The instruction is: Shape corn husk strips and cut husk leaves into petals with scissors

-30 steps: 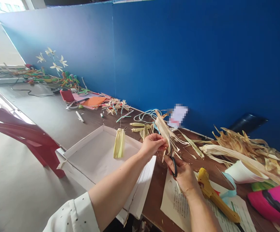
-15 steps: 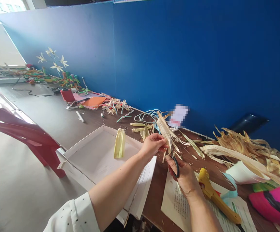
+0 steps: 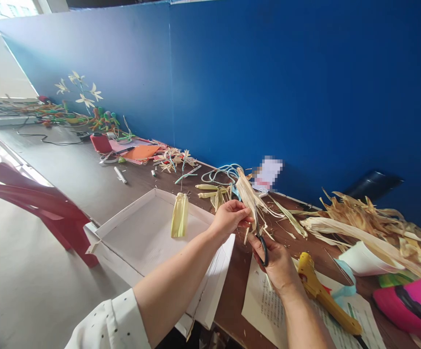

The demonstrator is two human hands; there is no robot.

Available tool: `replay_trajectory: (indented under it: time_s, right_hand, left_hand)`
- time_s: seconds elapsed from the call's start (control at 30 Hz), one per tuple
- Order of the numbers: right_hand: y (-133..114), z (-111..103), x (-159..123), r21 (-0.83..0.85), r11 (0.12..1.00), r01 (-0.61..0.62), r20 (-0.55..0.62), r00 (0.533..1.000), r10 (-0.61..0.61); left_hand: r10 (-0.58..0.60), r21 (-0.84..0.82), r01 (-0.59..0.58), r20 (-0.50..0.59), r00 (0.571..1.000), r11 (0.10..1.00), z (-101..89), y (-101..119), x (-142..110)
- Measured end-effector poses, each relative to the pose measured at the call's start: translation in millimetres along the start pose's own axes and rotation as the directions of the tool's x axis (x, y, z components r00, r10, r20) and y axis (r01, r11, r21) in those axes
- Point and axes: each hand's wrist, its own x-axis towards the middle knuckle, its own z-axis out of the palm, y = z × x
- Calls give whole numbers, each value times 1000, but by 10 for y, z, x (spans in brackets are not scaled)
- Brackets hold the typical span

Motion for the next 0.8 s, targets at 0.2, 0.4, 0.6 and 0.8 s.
replay_trajectory:
  time_s: [0.2,0.4,0.6,0.8]
  right_hand:
    - [-20,-11,-16,-110,993,50,28,999,-47]
    - [-166,1,-92,-202,973,112,-27,992,-120]
    - [-61,-44,-21,-191,978,84,53,996,-75]
    - [-21,-43,-7,-173,983,59,72,996,-47]
  left_hand:
    - [2,10,-2,-10,1000,1000,-5,-8,15]
    - [51,18,-49,-92,994,999,-10,12,42]
    - [142,56,-135,-149,978,989,-64,24,72]
    - [168,100,-157,-119,979,983,-82,14,73]
